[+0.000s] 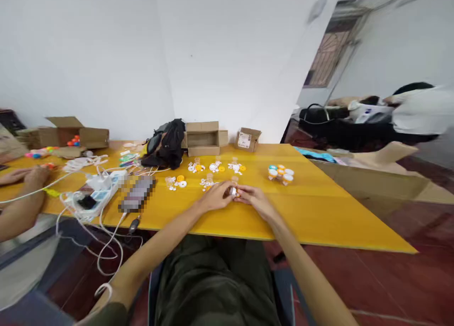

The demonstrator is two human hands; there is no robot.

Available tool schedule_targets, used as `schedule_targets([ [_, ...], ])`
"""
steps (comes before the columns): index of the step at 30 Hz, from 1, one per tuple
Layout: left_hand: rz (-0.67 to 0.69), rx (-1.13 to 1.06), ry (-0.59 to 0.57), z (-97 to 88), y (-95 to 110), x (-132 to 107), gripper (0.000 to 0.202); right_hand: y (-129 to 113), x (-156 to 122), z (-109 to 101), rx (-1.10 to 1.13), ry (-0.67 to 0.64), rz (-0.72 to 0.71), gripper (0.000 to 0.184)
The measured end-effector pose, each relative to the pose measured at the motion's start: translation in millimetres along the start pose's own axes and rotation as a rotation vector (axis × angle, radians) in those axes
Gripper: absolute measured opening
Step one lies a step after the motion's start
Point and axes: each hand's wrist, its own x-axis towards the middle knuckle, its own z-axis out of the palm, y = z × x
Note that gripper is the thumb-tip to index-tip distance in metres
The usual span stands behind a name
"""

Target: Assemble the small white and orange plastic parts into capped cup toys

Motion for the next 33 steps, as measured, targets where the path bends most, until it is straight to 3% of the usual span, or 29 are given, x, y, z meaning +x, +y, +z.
schedule_targets([
  [10,0.03,0.088,0.017,-2.0,2.3,-2.5,0.027,7.4,-3.2,-11.5,-0.063,0.053,-0.019,0.022],
  [20,0.179,0.272,-0.061,-6.8,6.5,-1.7,0.026,8.2,-18.7,-16.1,-0.132,0.167,-0.076,0.036],
  [33,0.114,0.326,-0.034,-2.1,1.6,-1.8,0.017,8.2,-18.7,-14.3,-0.191,0.241,-0.15,0.045],
])
